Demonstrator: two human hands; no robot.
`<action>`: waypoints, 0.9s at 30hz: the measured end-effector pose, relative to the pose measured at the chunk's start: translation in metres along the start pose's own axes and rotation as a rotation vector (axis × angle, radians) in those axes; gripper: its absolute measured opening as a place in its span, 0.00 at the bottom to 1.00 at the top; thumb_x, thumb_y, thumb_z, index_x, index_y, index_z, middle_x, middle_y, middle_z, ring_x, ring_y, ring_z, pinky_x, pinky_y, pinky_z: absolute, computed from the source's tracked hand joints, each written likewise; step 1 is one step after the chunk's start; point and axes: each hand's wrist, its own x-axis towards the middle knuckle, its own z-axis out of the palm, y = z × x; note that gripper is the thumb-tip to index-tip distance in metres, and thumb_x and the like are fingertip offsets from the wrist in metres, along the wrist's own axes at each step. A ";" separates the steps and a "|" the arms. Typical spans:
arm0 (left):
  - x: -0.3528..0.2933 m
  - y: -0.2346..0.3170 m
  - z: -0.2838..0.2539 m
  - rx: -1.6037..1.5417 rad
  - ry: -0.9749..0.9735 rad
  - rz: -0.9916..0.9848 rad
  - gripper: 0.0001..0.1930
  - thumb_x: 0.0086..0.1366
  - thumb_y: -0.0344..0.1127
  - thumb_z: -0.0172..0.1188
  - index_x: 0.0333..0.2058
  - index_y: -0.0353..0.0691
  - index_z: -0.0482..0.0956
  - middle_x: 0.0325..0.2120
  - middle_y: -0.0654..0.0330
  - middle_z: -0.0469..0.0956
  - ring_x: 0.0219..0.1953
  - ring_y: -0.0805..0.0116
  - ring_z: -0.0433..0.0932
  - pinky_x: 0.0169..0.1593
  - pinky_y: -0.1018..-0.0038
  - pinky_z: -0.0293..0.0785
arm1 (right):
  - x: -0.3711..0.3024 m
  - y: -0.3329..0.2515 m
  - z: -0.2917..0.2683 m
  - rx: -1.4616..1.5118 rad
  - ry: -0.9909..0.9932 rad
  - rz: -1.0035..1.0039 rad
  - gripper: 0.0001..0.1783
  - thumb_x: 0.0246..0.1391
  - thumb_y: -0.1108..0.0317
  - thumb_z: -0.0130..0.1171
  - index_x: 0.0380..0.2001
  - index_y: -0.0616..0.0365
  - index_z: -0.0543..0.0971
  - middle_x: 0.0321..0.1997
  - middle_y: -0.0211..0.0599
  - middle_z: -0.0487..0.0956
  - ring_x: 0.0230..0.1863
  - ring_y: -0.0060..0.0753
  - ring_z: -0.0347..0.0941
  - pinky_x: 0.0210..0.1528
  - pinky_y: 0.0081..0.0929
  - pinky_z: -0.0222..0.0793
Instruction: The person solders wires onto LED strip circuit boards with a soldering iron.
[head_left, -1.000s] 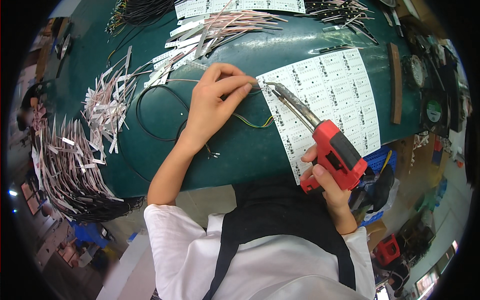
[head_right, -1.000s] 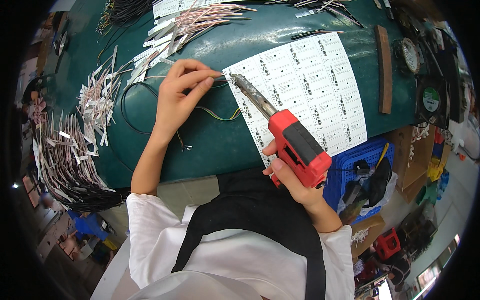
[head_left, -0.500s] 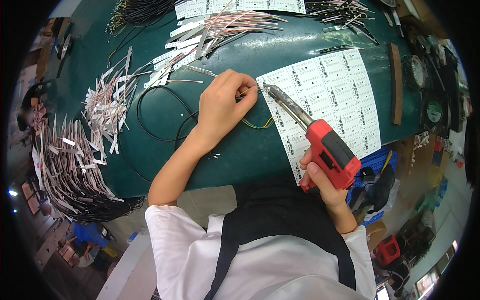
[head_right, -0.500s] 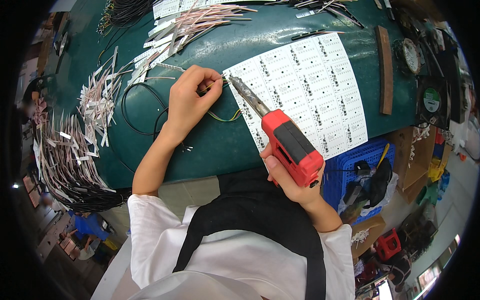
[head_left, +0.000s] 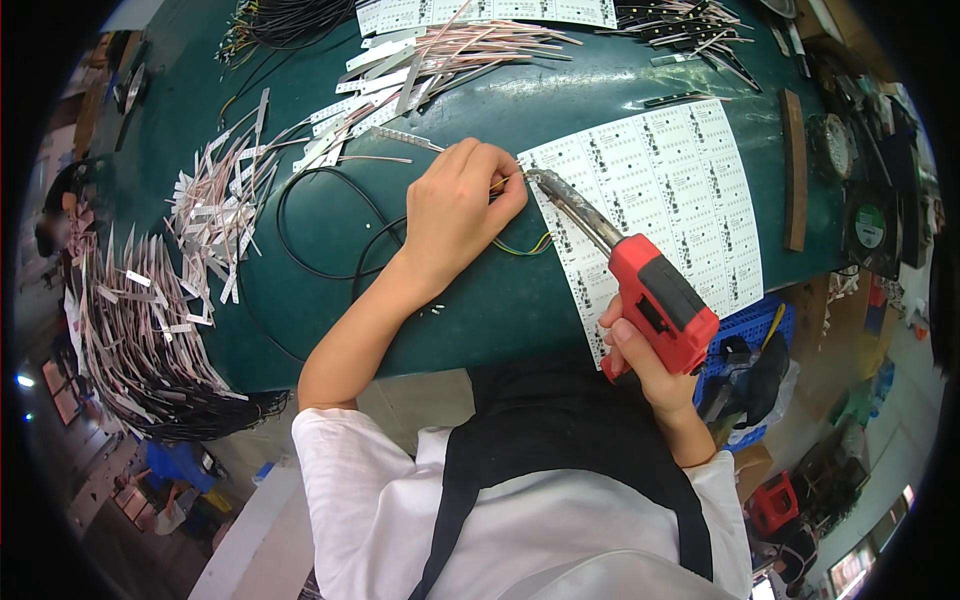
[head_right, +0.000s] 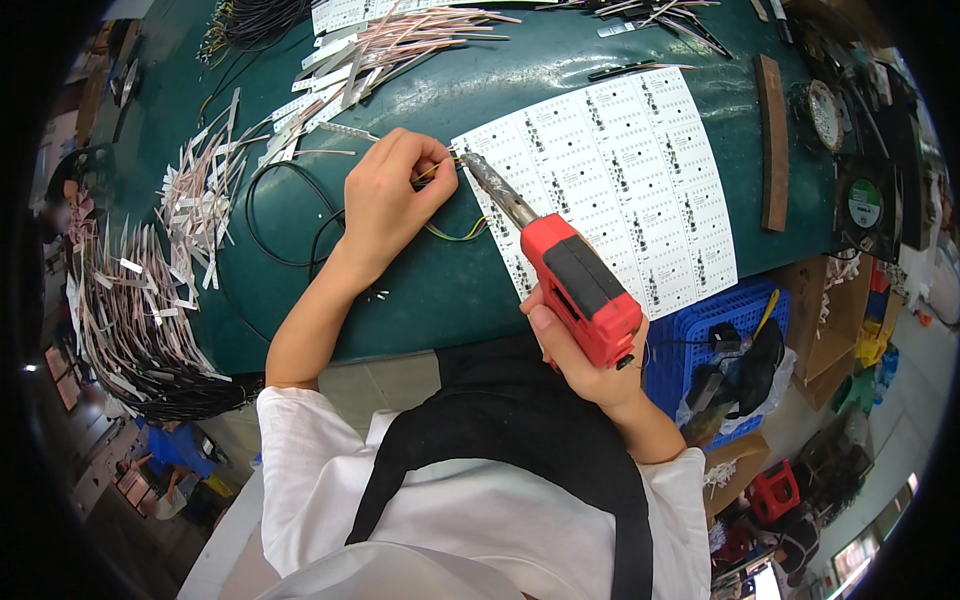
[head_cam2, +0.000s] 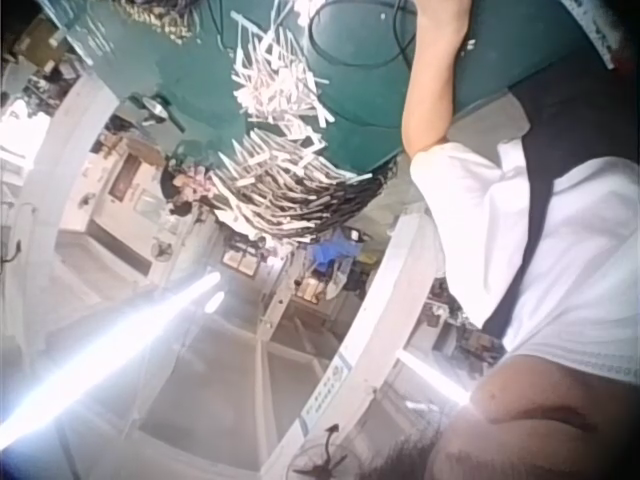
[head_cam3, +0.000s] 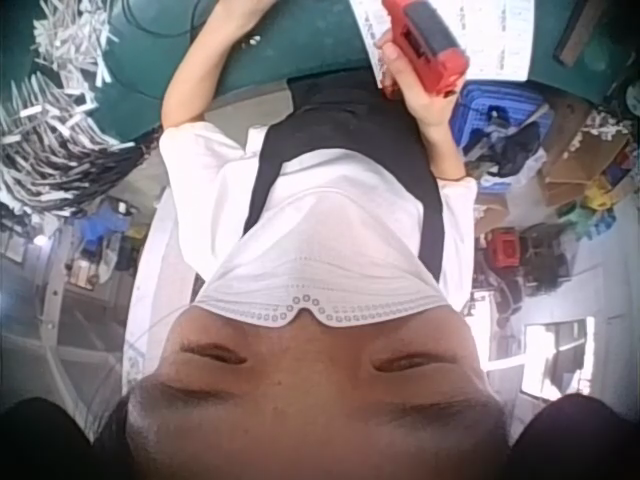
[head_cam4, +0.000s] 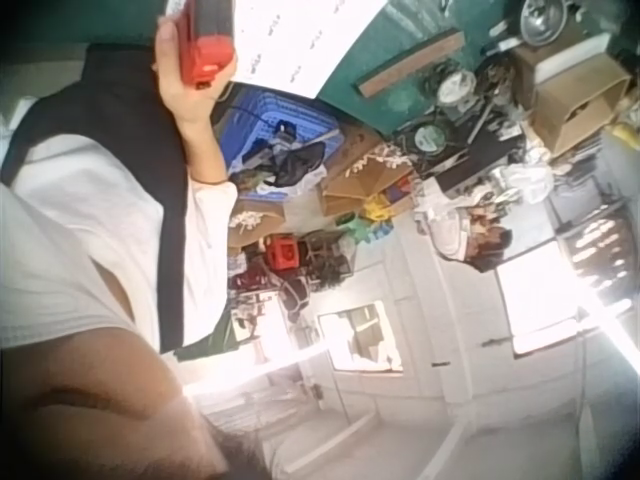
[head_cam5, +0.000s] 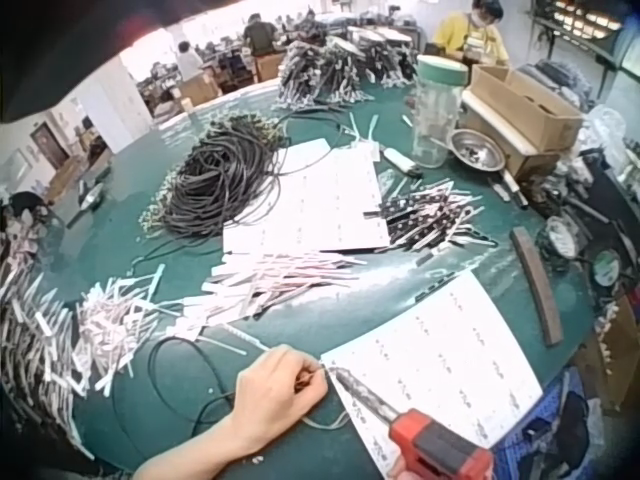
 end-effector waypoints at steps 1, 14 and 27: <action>0.000 0.000 0.000 0.006 0.001 -0.001 0.05 0.50 0.28 0.63 0.24 0.42 0.75 0.21 0.63 0.73 0.24 0.64 0.75 0.26 0.69 0.71 | 0.000 0.002 -0.002 -0.019 -0.031 -0.010 0.10 0.54 0.80 0.59 0.40 0.68 0.77 0.30 0.36 0.79 0.21 0.16 0.70 0.22 0.16 0.66; 0.000 0.003 -0.001 -0.016 0.004 -0.002 0.05 0.51 0.27 0.64 0.25 0.40 0.76 0.20 0.64 0.72 0.22 0.70 0.74 0.27 0.75 0.71 | 0.000 0.019 -0.053 0.290 0.121 -0.306 0.27 0.50 0.65 0.56 0.50 0.72 0.66 0.34 0.44 0.73 0.39 0.34 0.70 0.47 0.32 0.67; -0.002 0.005 -0.001 -0.027 -0.014 -0.022 0.05 0.51 0.28 0.63 0.26 0.39 0.75 0.23 0.62 0.73 0.24 0.68 0.75 0.28 0.73 0.72 | 0.001 0.008 -0.006 0.052 -0.001 -0.100 0.08 0.54 0.78 0.58 0.37 0.69 0.76 0.30 0.37 0.79 0.18 0.16 0.69 0.19 0.16 0.65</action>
